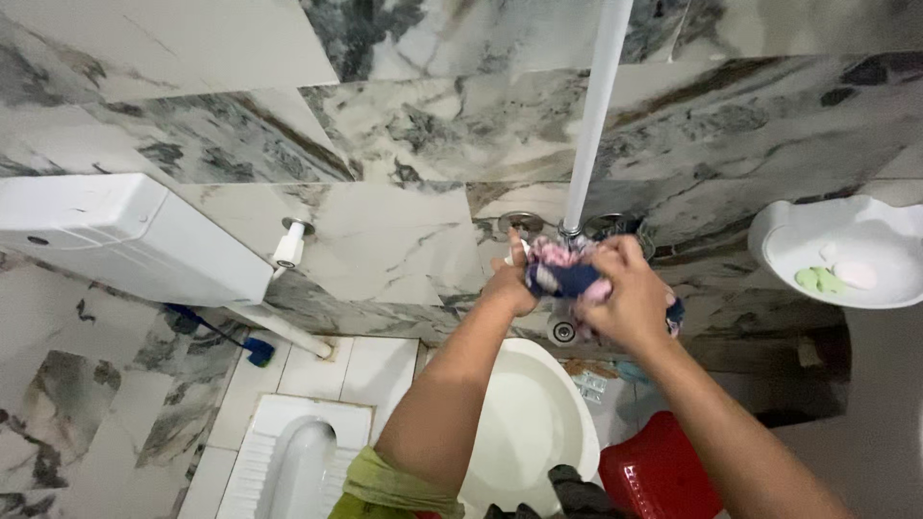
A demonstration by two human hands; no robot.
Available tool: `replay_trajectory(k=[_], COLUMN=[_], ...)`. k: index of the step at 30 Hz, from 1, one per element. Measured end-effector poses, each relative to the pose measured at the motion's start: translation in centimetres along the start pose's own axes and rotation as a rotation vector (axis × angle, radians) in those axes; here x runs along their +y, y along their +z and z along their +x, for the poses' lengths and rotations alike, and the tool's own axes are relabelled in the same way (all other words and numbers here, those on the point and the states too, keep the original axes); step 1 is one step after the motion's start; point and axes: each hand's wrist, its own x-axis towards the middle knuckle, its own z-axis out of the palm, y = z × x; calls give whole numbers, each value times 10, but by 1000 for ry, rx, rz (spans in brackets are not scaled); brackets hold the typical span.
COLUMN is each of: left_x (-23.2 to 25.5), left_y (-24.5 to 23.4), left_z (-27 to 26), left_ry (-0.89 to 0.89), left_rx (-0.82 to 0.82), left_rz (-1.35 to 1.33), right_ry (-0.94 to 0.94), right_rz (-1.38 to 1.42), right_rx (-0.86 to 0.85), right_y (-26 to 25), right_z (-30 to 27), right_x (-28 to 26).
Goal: The person washes a floral-patterned cloth by hand in a bathroom sink. They wet the cloth under the tap, scrub it with their hands, rinse it thoroughly, and wring out excess water repeatedly.
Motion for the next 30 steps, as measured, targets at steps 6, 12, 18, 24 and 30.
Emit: replay_trajectory(k=[6, 12, 18, 24, 30], left_x=[-10, -11, -15, -9, 2], left_y=[18, 8, 17, 12, 1], left_z=[24, -1, 7, 4, -8], left_ry=[17, 105, 24, 50, 18], left_rx=[49, 109, 63, 83, 77], left_rz=[23, -27, -5, 15, 70], right_ry=[87, -69, 70, -57, 258], right_rz=[-32, -129, -129, -91, -151], right_rx=[50, -15, -49, -11, -106], right_y=[13, -7, 2, -5, -49], right_z=[39, 10, 30, -7, -57], right_x=[5, -28, -20, -15, 17])
